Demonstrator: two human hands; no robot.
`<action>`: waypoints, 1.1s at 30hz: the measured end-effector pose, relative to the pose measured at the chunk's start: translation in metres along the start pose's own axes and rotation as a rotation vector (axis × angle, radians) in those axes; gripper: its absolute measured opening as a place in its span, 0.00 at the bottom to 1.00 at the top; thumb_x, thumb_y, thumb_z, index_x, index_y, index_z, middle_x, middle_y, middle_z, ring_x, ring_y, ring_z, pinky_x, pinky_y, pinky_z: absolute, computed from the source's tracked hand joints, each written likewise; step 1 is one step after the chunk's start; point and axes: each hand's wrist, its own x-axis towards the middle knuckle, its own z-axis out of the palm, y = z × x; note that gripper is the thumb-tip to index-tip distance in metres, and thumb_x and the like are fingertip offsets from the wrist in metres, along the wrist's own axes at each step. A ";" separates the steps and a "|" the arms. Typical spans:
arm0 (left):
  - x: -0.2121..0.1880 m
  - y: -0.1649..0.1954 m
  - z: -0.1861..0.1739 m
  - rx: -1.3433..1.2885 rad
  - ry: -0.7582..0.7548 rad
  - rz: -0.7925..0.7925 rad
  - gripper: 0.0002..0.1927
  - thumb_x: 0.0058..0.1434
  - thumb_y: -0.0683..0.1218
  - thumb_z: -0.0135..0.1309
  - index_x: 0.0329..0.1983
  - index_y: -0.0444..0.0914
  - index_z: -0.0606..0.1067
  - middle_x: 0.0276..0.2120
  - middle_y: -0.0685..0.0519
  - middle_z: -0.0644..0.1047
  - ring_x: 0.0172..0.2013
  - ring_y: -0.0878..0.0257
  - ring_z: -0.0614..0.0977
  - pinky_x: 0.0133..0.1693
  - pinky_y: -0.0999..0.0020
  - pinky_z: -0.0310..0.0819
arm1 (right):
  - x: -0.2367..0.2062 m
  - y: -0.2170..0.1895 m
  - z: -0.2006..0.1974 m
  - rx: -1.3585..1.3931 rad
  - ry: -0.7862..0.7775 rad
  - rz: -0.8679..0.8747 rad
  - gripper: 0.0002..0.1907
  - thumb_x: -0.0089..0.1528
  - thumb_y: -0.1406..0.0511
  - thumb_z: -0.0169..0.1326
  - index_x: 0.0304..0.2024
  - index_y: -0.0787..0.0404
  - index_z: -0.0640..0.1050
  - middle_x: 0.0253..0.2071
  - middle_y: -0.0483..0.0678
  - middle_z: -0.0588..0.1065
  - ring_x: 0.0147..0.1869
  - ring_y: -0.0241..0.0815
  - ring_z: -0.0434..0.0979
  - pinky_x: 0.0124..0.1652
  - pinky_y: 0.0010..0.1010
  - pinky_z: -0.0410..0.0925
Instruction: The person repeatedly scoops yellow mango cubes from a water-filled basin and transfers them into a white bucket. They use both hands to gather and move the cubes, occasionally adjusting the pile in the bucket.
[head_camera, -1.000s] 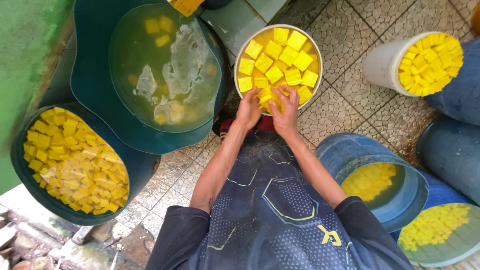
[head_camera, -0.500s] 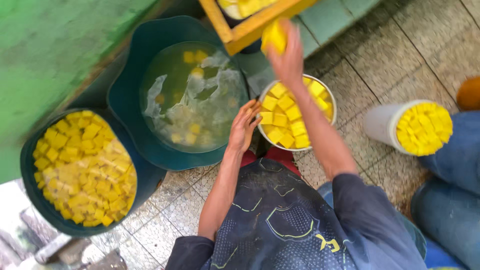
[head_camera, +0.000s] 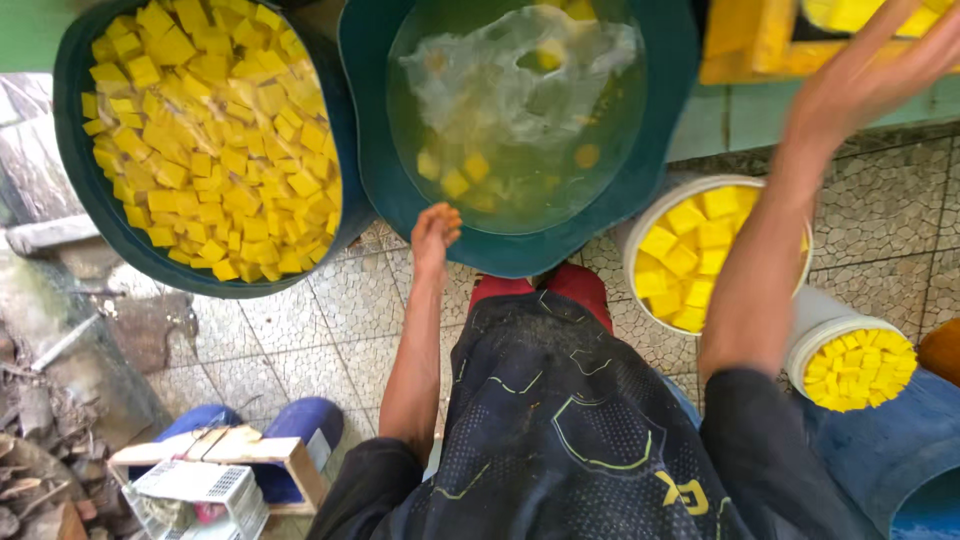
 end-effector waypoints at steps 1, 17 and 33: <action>0.018 0.005 -0.004 0.085 0.074 0.003 0.17 0.68 0.47 0.51 0.57 0.38 0.75 0.48 0.48 0.81 0.47 0.57 0.82 0.47 0.64 0.77 | -0.037 -0.017 0.003 0.144 -0.094 0.016 0.15 0.67 0.64 0.59 0.55 0.63 0.77 0.49 0.56 0.77 0.53 0.54 0.79 0.53 0.43 0.70; 0.214 -0.029 0.040 1.734 -0.331 0.083 0.40 0.50 0.56 0.69 0.64 0.38 0.70 0.65 0.40 0.69 0.66 0.41 0.65 0.65 0.48 0.58 | -0.351 -0.106 0.184 -0.338 -1.494 -0.219 0.27 0.63 0.57 0.46 0.64 0.54 0.70 0.70 0.56 0.62 0.73 0.61 0.59 0.67 0.59 0.53; 0.140 -0.056 0.060 1.595 -0.371 -0.082 0.21 0.59 0.52 0.56 0.55 0.42 0.82 0.54 0.41 0.81 0.55 0.45 0.81 0.57 0.54 0.75 | -0.354 -0.071 0.085 -0.459 -1.579 0.398 0.20 0.63 0.62 0.49 0.57 0.54 0.79 0.61 0.56 0.74 0.64 0.56 0.76 0.57 0.47 0.71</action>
